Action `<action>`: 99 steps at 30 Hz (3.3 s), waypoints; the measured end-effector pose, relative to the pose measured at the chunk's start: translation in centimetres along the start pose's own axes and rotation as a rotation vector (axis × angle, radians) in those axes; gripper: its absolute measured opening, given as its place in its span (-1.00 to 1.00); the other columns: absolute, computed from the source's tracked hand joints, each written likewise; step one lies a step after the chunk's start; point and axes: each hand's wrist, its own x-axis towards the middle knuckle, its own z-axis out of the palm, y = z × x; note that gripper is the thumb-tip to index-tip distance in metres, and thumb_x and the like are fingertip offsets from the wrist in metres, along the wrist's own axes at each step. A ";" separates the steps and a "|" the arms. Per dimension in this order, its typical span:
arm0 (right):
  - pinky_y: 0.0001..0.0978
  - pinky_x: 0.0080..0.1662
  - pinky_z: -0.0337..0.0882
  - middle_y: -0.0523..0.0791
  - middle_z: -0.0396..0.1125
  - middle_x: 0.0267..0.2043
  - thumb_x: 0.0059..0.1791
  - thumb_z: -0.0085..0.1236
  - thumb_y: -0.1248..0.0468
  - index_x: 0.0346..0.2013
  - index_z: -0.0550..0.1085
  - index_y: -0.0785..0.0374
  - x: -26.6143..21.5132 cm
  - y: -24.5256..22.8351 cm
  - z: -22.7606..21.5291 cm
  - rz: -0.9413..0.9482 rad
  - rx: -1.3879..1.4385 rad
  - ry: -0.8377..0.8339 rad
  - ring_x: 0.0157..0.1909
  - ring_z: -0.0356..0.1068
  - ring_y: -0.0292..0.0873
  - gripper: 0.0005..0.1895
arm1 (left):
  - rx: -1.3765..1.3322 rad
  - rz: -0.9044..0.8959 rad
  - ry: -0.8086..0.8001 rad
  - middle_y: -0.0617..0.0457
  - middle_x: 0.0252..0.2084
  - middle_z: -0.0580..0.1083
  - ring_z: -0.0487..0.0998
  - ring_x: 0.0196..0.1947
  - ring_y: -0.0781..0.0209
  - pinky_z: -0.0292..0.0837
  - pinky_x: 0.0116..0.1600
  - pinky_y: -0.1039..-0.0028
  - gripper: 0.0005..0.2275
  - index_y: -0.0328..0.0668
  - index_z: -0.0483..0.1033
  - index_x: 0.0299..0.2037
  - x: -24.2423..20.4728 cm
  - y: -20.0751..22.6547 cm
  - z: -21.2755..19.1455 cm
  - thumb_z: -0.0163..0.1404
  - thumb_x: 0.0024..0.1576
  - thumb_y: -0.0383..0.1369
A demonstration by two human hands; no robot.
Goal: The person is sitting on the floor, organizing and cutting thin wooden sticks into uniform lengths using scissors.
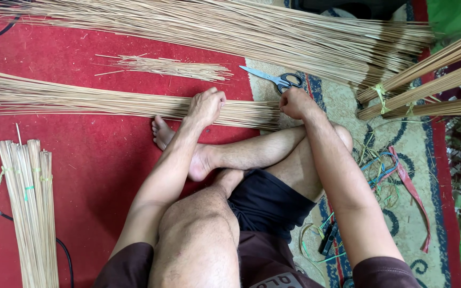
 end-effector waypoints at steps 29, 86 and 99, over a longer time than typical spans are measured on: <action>0.04 0.21 0.43 0.12 0.50 0.02 -0.06 0.09 0.37 0.02 0.62 0.05 -0.7 -1.2 -1.1 0.023 0.070 -0.011 0.21 0.39 0.24 -0.62 | 0.133 0.014 0.070 0.08 0.07 0.37 0.40 0.16 0.03 0.34 0.22 0.12 -0.75 0.09 0.57 0.08 -0.3 -1.1 2.8 0.06 0.22 -0.25; 0.22 0.19 0.43 0.16 0.50 0.02 -0.07 0.01 0.50 -0.02 0.65 0.22 0.1 -1.7 -1.9 -0.003 0.057 -0.162 0.17 0.40 0.33 -0.59 | 0.073 0.172 0.106 0.12 0.06 0.41 0.42 0.14 0.05 0.32 0.21 0.12 -0.78 0.22 0.64 -0.01 -0.2 0.5 1.9 0.09 0.15 -0.23; 0.22 0.12 0.47 0.16 0.51 -0.08 -0.06 0.05 0.50 -0.06 0.65 0.29 -1.2 -4.1 -3.0 -0.043 -0.003 -0.106 0.10 0.45 0.30 -0.66 | 0.084 0.257 0.054 0.15 0.14 0.36 0.30 0.27 0.04 0.33 0.22 0.13 -0.80 0.16 0.64 -0.04 -0.1 1.7 2.1 0.07 0.17 -0.18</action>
